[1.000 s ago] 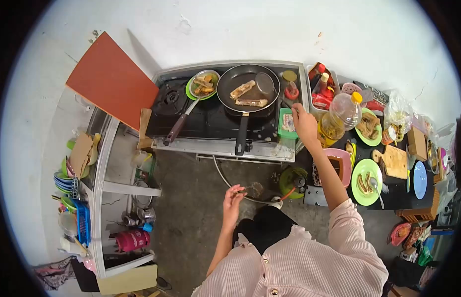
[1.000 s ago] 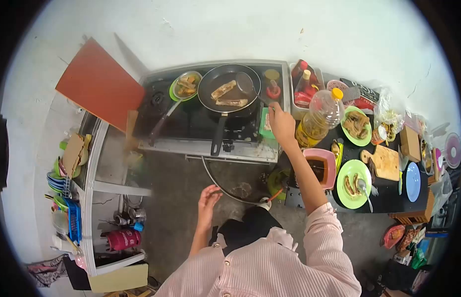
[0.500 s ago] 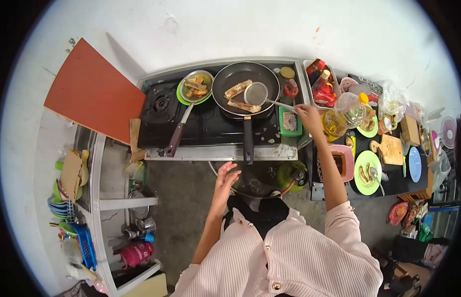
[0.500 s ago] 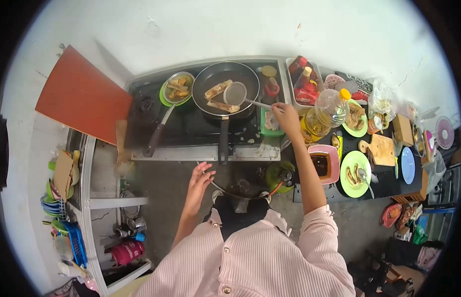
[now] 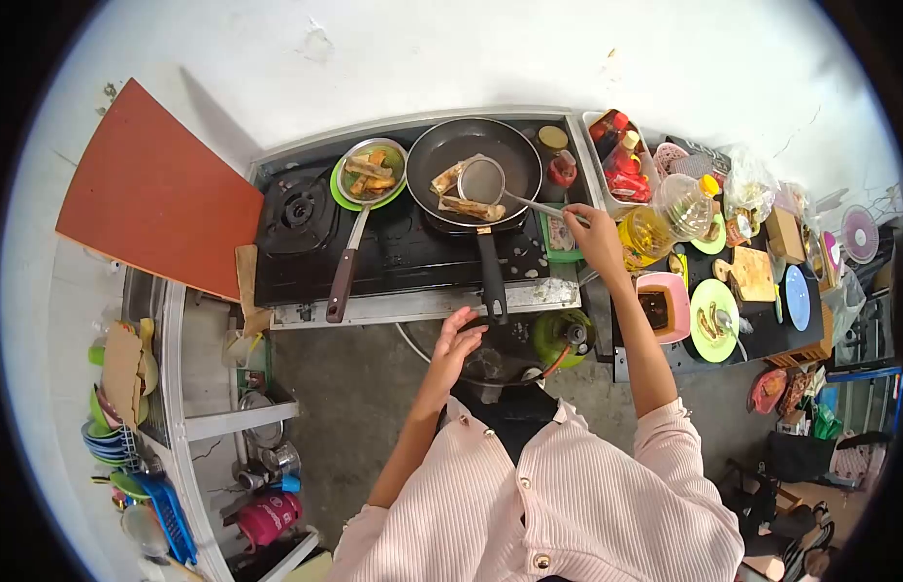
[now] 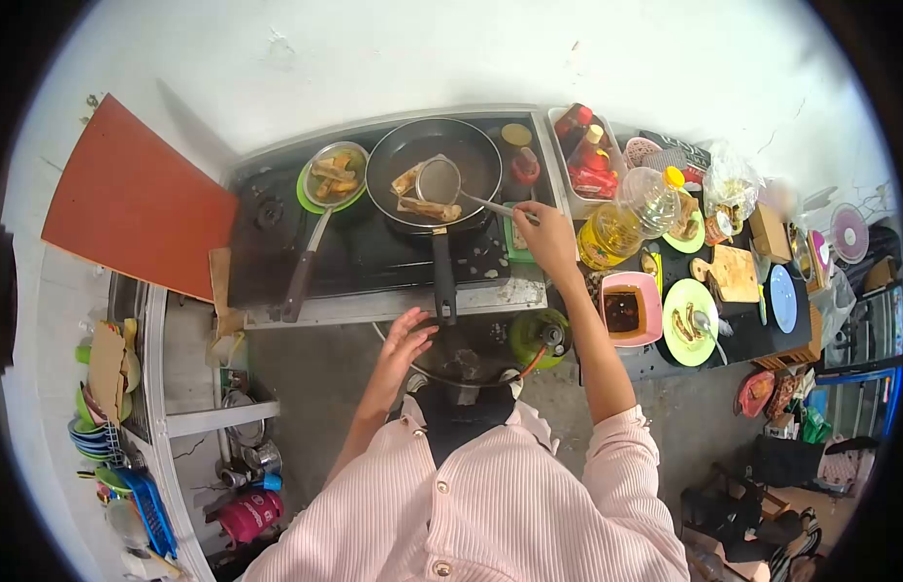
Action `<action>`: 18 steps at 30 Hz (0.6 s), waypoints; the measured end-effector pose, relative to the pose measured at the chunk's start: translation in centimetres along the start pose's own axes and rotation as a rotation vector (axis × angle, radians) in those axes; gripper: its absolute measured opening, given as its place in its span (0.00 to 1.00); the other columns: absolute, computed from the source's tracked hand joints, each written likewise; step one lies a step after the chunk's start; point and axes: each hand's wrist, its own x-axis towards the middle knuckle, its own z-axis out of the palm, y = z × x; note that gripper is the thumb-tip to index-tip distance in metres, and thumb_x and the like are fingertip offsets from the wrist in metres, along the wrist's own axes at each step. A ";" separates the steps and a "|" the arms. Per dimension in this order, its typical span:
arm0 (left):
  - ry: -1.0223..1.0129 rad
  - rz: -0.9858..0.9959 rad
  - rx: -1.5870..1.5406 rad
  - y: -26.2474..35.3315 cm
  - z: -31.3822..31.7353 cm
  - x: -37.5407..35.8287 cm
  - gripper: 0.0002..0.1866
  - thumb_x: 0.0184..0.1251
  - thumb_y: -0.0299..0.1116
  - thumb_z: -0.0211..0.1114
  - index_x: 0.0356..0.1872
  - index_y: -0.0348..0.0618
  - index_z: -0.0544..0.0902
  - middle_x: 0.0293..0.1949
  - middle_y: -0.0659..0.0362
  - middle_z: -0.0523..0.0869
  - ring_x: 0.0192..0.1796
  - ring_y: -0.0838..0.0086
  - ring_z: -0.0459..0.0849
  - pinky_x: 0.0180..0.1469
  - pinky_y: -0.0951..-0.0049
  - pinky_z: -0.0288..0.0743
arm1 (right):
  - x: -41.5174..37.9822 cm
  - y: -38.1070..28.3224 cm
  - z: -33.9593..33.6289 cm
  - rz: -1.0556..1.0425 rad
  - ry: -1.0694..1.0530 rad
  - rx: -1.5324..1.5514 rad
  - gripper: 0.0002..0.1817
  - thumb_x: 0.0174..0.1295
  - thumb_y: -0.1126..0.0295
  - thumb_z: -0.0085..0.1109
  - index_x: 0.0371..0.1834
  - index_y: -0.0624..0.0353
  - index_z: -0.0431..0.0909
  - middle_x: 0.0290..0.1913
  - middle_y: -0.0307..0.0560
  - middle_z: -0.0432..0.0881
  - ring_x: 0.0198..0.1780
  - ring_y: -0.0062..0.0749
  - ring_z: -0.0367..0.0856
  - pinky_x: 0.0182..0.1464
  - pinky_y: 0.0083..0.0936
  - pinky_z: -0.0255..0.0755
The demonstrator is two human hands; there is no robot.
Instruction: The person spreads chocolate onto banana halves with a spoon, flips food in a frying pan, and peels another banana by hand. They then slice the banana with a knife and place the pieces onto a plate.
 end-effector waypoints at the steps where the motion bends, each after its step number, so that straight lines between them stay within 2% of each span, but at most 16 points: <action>1: -0.015 -0.012 -0.016 0.1 0.1 0.1 0.27 0.71 0.32 0.52 0.69 0.45 0.57 0.65 0.54 0.65 0.62 0.68 0.72 0.61 0.70 0.66 | -0.2 -0.3 -0.1 -0.015 0.010 -0.001 0.15 0.59 0.59 0.56 0.40 0.57 0.83 0.29 0.55 0.83 0.32 0.46 0.83 0.37 0.33 0.73; 7: -0.076 -0.077 0.016 0.9 1.3 -0.2 0.29 0.71 0.34 0.51 0.71 0.43 0.55 0.67 0.54 0.62 0.64 0.67 0.71 0.64 0.70 0.64 | -1.7 -2.9 -0.8 -0.066 0.018 -0.138 0.11 0.59 0.61 0.57 0.39 0.54 0.83 0.29 0.52 0.84 0.31 0.46 0.83 0.35 0.33 0.74; 11: -0.081 -0.086 -0.014 0.9 1.5 -0.3 0.32 0.69 0.32 0.55 0.71 0.42 0.54 0.66 0.52 0.62 0.62 0.69 0.72 0.62 0.68 0.64 | -2.6 -3.6 -0.5 -0.196 0.053 -0.146 0.09 0.58 0.63 0.58 0.38 0.52 0.82 0.25 0.50 0.83 0.27 0.46 0.82 0.31 0.36 0.73; 18: -0.093 -0.121 -0.032 0.6 1.7 -0.5 0.31 0.69 0.31 0.54 0.71 0.42 0.54 0.64 0.54 0.65 0.61 0.69 0.73 0.61 0.69 0.64 | -3.9 -4.0 -0.2 -0.431 0.176 -0.280 0.07 0.58 0.64 0.58 0.36 0.49 0.81 0.18 0.46 0.80 0.20 0.42 0.79 0.22 0.34 0.70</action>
